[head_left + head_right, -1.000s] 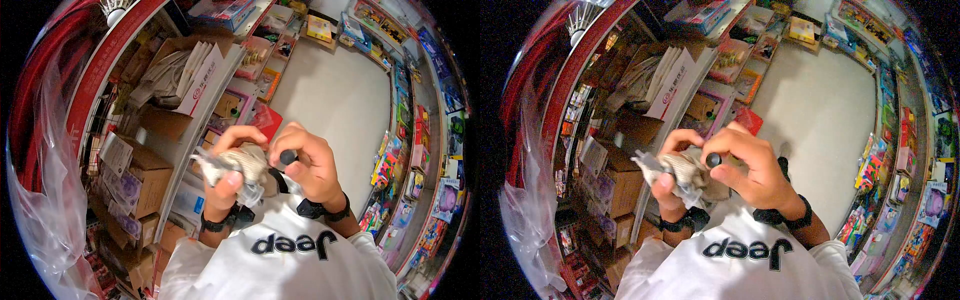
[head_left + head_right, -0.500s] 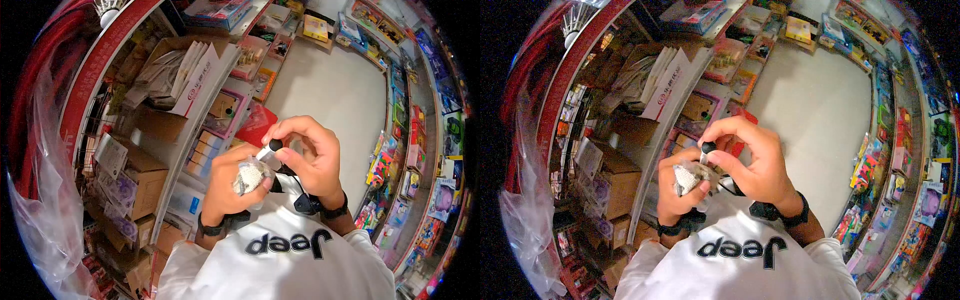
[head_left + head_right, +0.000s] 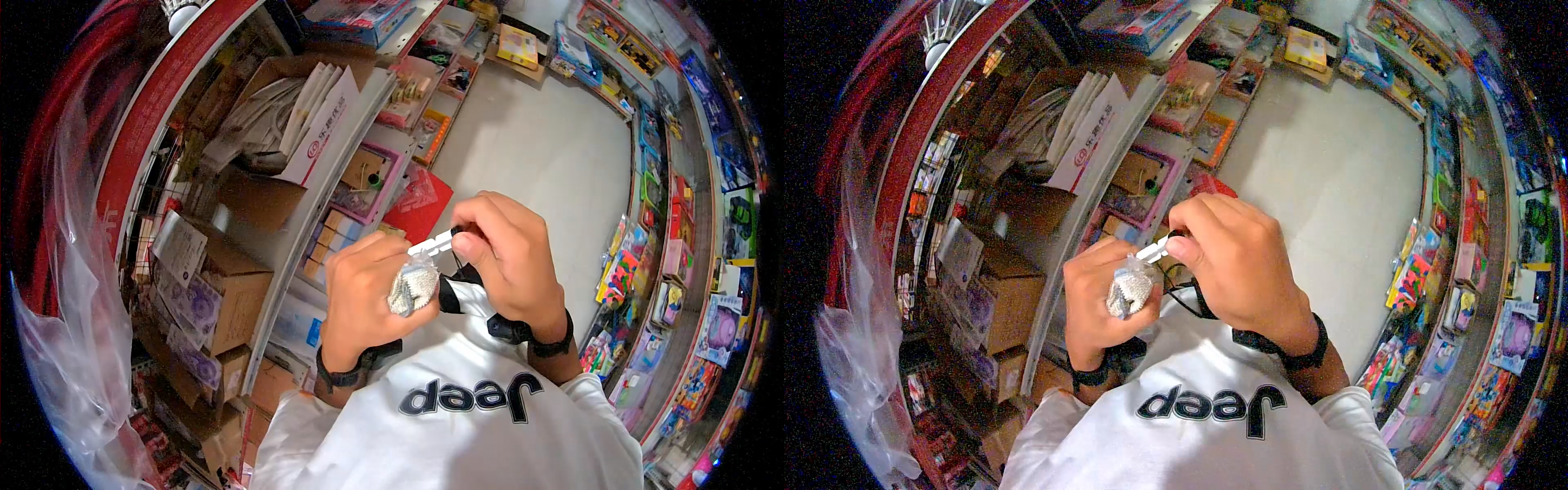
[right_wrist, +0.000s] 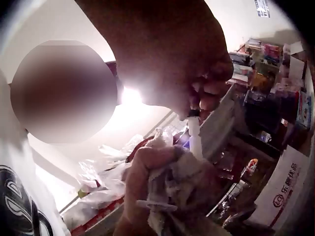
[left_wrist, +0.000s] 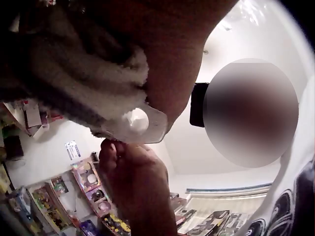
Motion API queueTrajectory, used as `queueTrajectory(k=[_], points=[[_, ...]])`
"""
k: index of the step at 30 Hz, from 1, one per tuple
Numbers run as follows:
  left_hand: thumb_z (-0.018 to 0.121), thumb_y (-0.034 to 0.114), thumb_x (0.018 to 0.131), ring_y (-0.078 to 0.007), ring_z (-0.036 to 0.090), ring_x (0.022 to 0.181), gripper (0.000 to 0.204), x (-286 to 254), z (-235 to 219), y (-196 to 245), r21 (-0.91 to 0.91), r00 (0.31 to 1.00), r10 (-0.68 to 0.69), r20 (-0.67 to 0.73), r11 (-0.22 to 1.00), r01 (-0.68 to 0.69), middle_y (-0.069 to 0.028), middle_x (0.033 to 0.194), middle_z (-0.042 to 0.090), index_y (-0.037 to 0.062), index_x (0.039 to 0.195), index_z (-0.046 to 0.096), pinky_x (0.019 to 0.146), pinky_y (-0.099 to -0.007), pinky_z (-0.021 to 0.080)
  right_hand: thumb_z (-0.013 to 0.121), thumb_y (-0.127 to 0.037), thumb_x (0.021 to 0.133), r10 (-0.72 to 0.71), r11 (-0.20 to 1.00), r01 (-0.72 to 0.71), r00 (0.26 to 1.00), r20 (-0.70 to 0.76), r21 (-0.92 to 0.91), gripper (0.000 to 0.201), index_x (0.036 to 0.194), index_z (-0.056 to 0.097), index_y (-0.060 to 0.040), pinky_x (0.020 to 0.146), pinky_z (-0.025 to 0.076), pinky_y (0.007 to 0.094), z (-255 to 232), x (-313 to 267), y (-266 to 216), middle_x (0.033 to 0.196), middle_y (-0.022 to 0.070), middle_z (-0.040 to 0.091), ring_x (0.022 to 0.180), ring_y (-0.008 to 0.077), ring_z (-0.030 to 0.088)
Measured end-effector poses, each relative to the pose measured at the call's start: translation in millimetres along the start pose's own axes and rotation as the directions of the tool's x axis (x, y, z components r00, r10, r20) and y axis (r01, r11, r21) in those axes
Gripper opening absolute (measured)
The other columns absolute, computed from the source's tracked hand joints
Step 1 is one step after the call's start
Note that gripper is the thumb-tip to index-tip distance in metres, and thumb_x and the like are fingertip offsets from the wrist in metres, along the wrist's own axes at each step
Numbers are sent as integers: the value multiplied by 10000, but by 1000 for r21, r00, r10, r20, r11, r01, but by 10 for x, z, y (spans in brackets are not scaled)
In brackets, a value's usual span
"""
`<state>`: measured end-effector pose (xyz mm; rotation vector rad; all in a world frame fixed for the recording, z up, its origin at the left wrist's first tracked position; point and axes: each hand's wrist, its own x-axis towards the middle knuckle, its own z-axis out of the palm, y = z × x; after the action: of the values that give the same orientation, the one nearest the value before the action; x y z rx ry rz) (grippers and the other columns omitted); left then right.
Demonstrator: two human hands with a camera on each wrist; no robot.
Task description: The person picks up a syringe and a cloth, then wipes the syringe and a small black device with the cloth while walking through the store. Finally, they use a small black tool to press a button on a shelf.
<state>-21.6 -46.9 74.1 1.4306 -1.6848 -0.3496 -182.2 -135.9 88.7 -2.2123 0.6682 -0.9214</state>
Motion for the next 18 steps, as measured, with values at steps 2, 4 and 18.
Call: queueTrajectory(k=[2,4,18], points=[[708,143,517,-243,548,604,193,-14,-4,-14,19,1000,11,11,1000,-11,-75,668,562,40,630,592,514,-343,434,550,-175,863,-50,994,54,998,41,-100,189,767,521,-14,547,394,356,0,5,11,664,119,500,581,272,493],[708,148,513,-244,548,605,199,-17,-10,-15,30,999,26,23,999,-26,-73,668,562,41,631,589,514,-344,433,552,-164,847,-65,980,82,993,96,-180,172,747,502,-33,566,412,415,-15,12,-4,671,130,521,630,327,531],[714,163,509,-253,540,611,222,-42,52,16,35,997,61,51,997,-63,-72,663,552,41,653,598,532,-346,435,568,-75,786,174,985,-169,974,-142,47,302,555,389,2,409,249,330,98,-136,-53,487,83,328,410,183,293]])
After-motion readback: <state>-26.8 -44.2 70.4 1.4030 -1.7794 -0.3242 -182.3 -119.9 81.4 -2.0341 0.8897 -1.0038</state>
